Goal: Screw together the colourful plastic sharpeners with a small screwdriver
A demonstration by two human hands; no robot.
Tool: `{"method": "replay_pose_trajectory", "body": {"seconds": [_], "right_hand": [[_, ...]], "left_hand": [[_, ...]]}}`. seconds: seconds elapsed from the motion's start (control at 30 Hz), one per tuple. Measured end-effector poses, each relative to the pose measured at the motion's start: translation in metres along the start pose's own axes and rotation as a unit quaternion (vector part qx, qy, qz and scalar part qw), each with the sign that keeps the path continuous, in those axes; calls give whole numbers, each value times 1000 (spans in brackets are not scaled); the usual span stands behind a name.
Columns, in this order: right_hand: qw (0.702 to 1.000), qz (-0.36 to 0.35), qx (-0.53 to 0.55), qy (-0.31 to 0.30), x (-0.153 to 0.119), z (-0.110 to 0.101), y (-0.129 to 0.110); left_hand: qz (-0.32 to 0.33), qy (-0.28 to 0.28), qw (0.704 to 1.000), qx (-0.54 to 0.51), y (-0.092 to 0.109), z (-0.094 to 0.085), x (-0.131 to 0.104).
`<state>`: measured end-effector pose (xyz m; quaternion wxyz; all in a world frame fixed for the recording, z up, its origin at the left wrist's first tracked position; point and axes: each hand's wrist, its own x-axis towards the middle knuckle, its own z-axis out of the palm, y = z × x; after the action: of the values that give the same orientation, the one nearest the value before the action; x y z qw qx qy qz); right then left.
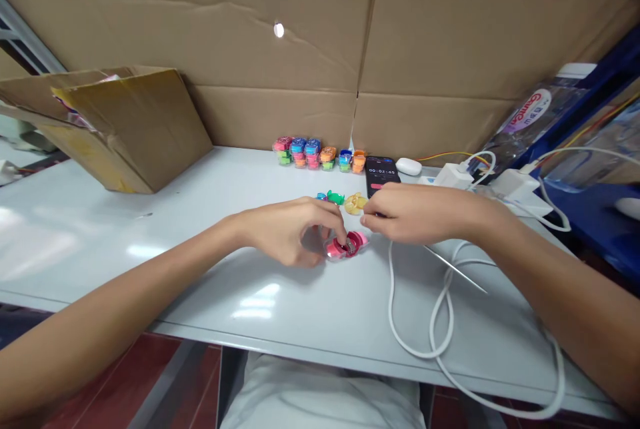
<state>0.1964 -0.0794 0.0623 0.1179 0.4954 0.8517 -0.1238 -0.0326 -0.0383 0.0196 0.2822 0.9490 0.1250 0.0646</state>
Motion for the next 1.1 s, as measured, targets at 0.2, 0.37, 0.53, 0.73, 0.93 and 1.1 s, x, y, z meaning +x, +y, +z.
{"method": "replay_pose_trajectory", "body": {"seconds": [0.2,0.37,0.53,0.73,0.93,1.1], "right_hand": [[999,17,26,-31,13,17,-3],[996,-18,65,-54,20,21,5],[995,-62,70,-30,22,23,9],[996,-71,59,-8,23,24,8],[991,-71,116,8,22,16,16],[948,-51,209,235,12,5,11]], "left_hand": [[9,3,1000,-24,-2,7,1],[16,4,999,-36,-2,7,2],[34,17,999,-8,-1,11,3],[33,8,999,-4,-3,9,3],[-6,-25,999,-35,-8,-5,-1],[-4,-34,999,-39,-3,-9,-5]]}}
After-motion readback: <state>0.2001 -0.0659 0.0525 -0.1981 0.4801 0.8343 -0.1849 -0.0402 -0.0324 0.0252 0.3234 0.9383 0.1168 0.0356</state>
